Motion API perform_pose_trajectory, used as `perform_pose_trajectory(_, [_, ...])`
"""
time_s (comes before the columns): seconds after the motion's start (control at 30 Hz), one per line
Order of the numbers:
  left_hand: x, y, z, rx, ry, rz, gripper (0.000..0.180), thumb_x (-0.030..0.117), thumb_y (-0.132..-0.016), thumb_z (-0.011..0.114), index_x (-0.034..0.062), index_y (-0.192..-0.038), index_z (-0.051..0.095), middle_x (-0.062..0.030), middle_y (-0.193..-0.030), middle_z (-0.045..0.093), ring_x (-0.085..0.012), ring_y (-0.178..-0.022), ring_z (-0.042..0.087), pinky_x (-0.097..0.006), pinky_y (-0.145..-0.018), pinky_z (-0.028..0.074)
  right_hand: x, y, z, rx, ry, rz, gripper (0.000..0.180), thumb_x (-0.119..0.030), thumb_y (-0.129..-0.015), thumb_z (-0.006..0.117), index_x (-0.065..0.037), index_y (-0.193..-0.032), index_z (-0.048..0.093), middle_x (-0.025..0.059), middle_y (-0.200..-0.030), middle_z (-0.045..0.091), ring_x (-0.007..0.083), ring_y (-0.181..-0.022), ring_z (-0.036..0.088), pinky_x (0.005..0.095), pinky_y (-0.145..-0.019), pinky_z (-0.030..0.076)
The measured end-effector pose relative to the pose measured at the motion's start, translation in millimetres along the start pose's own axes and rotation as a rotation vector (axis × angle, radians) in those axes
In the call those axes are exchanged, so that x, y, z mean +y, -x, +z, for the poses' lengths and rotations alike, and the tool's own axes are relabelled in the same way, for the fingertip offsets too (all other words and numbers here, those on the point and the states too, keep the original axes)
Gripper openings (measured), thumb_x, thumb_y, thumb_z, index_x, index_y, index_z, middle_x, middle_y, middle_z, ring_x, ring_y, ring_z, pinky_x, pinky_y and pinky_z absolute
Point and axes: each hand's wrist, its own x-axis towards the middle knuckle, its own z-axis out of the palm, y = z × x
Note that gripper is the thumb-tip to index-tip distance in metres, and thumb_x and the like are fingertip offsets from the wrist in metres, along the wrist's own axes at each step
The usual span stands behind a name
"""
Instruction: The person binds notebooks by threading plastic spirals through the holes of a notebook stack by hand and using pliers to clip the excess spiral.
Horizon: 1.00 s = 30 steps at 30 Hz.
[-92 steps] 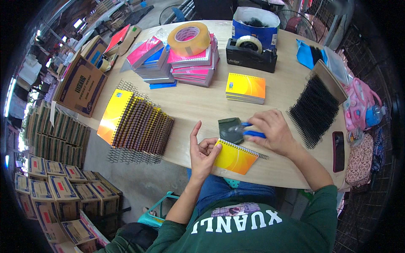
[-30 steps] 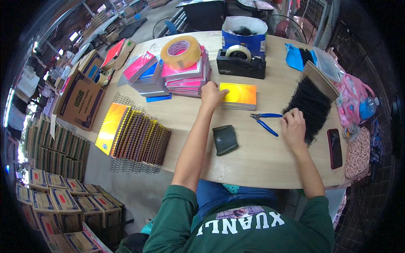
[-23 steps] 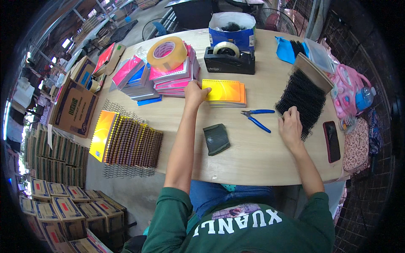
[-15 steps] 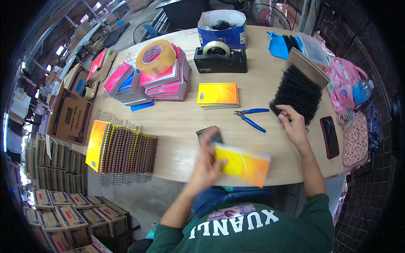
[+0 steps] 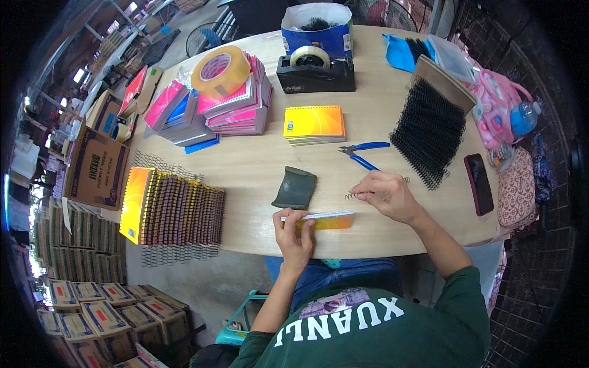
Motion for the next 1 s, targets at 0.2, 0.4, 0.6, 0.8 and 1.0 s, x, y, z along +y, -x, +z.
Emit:
perform_pose_trajectory(0.2, [-5, 0, 1, 0.039, -0.003, 0.004, 0.024, -0.003, -0.080, 0.072, 0.0050, -0.101, 0.064, -0.0141, -0.097, 0.052, -0.0271, -0.088, 0.054, -0.036, -0.073, 0.047, -3, 1, 0, -0.063, 0.024, -0.143, 0.012, -0.006, -0.079, 0.073, -0.007, -0.091, 0.076, 0.0078, -0.084, 0.070, 0.0241, -0.081, 0.066, 0.0371, -0.075, 0.049])
perform_pose_trajectory(0.4, [1, 2, 1, 0.091, -0.007, -0.026, 0.023, -0.003, -0.081, 0.072, 0.0047, -0.101, 0.064, -0.0136, -0.098, 0.049, -0.0252, -0.086, 0.053, -0.035, -0.071, 0.047, -2, 3, 7, -0.076, -0.187, -0.119, 0.013, -0.007, -0.078, 0.074, -0.006, -0.092, 0.074, 0.0089, -0.083, 0.069, 0.0248, -0.080, 0.066, 0.0371, -0.073, 0.049])
perform_pose_trajectory(0.6, [6, 1, 1, 0.110, -0.033, 0.005, 0.021, -0.004, -0.083, 0.071, 0.0042, -0.101, 0.063, -0.0127, -0.099, 0.046, -0.0213, -0.085, 0.051, -0.029, -0.055, 0.047, -6, 2, 4, -0.194, 0.102, -0.190, 0.019, -0.014, -0.083, 0.071, -0.007, -0.100, 0.070, 0.0080, -0.085, 0.066, 0.0272, -0.080, 0.066, 0.0375, -0.069, 0.051])
perform_pose_trajectory(0.8, [3, 4, 1, 0.100, -0.021, 0.019, 0.020, -0.004, -0.084, 0.070, 0.0037, -0.101, 0.062, -0.0116, -0.099, 0.045, -0.0181, -0.082, 0.051, -0.026, -0.045, 0.046, -20, 3, 11, -0.131, 0.280, -0.180, 0.024, -0.020, -0.084, 0.070, -0.008, -0.104, 0.065, 0.0063, -0.087, 0.062, 0.0251, -0.083, 0.066, 0.0414, -0.064, 0.052])
perform_pose_trajectory(1.0, [6, 2, 2, 0.093, -0.020, 0.030, 0.020, -0.005, -0.083, 0.070, 0.0033, -0.100, 0.062, -0.0119, -0.098, 0.045, -0.0187, -0.080, 0.052, -0.026, -0.046, 0.046, -27, 0, 13, -0.195, 0.310, -0.196, 0.024, -0.022, -0.085, 0.069, -0.006, -0.102, 0.062, 0.0097, -0.097, 0.059, 0.0273, -0.086, 0.066, 0.0386, -0.068, 0.054])
